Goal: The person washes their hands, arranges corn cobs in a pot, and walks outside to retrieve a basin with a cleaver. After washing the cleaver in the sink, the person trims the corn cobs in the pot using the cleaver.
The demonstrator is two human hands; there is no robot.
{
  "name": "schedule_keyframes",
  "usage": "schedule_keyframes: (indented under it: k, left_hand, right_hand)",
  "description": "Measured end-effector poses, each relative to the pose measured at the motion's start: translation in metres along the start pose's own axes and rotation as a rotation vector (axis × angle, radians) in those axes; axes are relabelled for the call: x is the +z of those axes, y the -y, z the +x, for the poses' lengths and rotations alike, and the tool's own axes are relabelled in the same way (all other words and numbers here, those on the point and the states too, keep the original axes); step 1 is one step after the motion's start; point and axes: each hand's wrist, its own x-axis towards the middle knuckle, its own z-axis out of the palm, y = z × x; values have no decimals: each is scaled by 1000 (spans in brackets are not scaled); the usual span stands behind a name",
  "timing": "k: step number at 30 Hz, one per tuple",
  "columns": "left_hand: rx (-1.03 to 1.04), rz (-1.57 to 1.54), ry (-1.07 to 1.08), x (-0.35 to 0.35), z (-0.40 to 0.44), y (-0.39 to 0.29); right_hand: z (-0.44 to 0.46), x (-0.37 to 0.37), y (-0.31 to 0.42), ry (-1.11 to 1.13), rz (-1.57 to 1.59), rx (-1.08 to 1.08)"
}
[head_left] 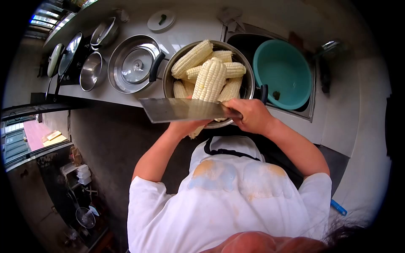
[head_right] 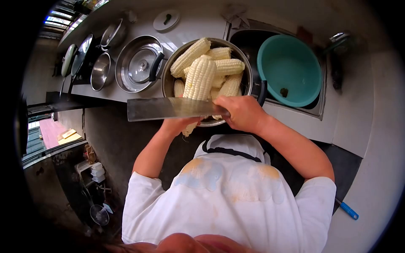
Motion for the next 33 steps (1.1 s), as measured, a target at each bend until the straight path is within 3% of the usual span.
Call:
schedule_keyframes:
  k: [2, 3, 4, 7, 9, 10, 13, 15, 17, 27, 29, 30, 33]
  left_hand:
    - [-245, -560, -8, 0, -6, -8]
    - [-238, -562, -11, -3, -6, -14]
    - [-361, -867, 1, -9, -9, -20]
    - [-242, -934, 217, -3, -7, -6]
    - [-48, -132, -17, 3, 1, 0]
    - [-67, 155, -28, 0, 5, -4]
    - [-72, 31, -81, 8, 6, -5]
    - [-365, -372, -66, 7, 2, -18]
    - [-378, -466, -96, 8, 3, -18]
    - [-291, -505, -169, 25, 7, -6]
    - [-432, -571, -218, 42, 6, -19]
    - [-389, -558, -205, 40, 5, -19]
    - [-411, -561, -206, 38, 4, -24]
  right_hand:
    - [0, 1, 0, -87, 75, -76]
    - [1, -1, 1, -85, 70, -82]
    - [2, -3, 4, -108, 71, -122]
    - [0, -6, 7, -84, 49, -94]
    - [0, -7, 4, -18, 24, -48]
    - [0, -5, 5, 24, 2, 22]
    - [2, -3, -1, 23, -11, 42]
    - [1, -2, 0, -46, 57, -5]
    - [7, -2, -2, -68, 41, -11]
    - [11, 5, 0, -139, -61, 15]
    - [14, 5, 0, -68, -104, 62]
    - [16, 7, 1, -2, -145, 103]
    - [16, 4, 1, -86, -50, 49]
